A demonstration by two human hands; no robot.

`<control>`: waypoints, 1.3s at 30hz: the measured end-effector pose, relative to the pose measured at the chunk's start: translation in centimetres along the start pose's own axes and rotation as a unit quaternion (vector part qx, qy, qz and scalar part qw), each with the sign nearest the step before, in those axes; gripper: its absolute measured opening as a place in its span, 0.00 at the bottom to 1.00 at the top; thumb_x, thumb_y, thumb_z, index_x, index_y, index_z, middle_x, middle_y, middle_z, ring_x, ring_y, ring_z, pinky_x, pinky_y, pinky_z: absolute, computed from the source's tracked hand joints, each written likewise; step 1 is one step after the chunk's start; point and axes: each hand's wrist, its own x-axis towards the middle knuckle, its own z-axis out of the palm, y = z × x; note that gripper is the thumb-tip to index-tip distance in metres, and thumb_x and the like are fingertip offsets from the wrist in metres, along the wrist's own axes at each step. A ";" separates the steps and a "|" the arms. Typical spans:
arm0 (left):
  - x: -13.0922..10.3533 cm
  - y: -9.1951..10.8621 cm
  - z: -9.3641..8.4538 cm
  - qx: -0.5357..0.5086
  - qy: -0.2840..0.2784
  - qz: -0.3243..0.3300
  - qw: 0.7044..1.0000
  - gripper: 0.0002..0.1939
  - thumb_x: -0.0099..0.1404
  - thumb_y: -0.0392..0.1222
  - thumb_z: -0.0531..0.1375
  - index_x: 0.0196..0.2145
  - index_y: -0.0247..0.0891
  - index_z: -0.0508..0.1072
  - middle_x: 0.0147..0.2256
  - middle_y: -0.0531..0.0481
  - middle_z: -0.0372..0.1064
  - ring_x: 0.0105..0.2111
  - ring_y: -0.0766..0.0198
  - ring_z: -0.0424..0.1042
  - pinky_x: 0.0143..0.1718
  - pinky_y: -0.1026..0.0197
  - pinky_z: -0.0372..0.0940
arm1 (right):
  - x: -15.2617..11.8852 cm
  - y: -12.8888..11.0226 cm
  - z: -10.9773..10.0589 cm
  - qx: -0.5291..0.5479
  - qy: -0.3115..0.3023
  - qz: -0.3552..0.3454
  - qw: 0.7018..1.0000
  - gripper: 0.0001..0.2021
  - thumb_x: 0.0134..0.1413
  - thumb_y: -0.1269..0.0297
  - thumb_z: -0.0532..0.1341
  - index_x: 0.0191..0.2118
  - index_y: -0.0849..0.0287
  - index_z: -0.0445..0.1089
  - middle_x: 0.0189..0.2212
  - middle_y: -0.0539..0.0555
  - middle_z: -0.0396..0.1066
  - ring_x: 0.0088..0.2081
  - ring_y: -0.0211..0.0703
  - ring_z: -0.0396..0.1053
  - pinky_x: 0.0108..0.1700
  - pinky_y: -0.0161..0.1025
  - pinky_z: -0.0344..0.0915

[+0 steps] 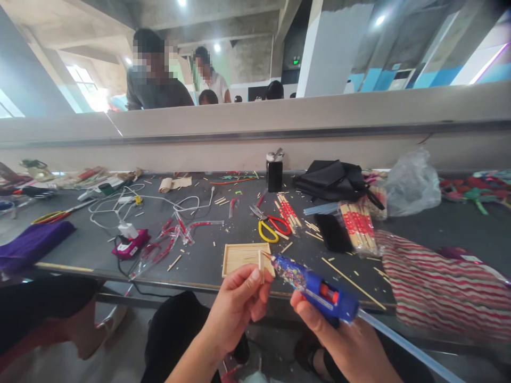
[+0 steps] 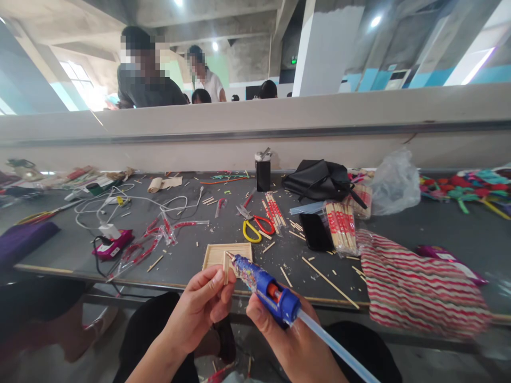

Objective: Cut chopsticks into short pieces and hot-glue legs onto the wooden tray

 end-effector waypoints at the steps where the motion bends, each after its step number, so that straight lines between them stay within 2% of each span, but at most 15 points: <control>1: 0.0 0.0 0.0 0.000 0.000 0.001 1.000 0.11 0.65 0.43 0.57 0.33 0.32 0.73 0.21 0.55 0.60 0.15 0.78 0.55 0.17 0.70 0.48 | 0.0 0.0 0.0 0.003 -0.003 0.006 1.000 0.24 0.46 0.37 0.59 0.29 0.55 0.77 0.26 0.54 0.77 0.30 0.48 0.75 0.35 0.36 0.73; 10: 0.1 0.0 0.0 -0.004 0.000 0.004 1.000 0.11 0.65 0.42 0.57 0.33 0.32 0.73 0.21 0.55 0.61 0.15 0.78 0.56 0.17 0.70 0.48 | -0.1 0.2 -0.1 0.023 -0.016 0.015 0.999 0.21 0.46 0.40 0.61 0.30 0.54 0.77 0.28 0.54 0.78 0.32 0.49 0.75 0.38 0.37 0.73; 18: 0.2 -0.2 -0.1 -0.007 0.003 0.007 1.000 0.11 0.65 0.43 0.58 0.32 0.32 0.73 0.20 0.55 0.61 0.15 0.78 0.56 0.17 0.70 0.48 | -0.6 1.4 0.3 0.019 -0.013 0.050 0.998 0.23 0.45 0.38 0.61 0.33 0.54 0.78 0.31 0.54 0.78 0.35 0.50 0.75 0.42 0.39 0.72; 29: 0.2 -0.1 -0.2 -0.003 0.003 0.014 1.000 0.11 0.65 0.43 0.57 0.33 0.31 0.73 0.21 0.55 0.60 0.15 0.78 0.55 0.17 0.71 0.48 | -0.9 1.6 0.5 0.032 -0.022 0.072 0.997 0.25 0.43 0.36 0.61 0.34 0.54 0.77 0.35 0.56 0.77 0.39 0.53 0.74 0.44 0.43 0.70; 39: 0.1 0.1 0.0 -0.005 0.001 0.017 1.000 0.10 0.65 0.43 0.58 0.32 0.32 0.73 0.21 0.55 0.60 0.15 0.78 0.55 0.17 0.70 0.48 | -0.3 0.0 0.4 0.070 -0.017 0.038 0.997 0.19 0.47 0.42 0.62 0.31 0.54 0.76 0.30 0.53 0.77 0.36 0.50 0.74 0.42 0.39 0.72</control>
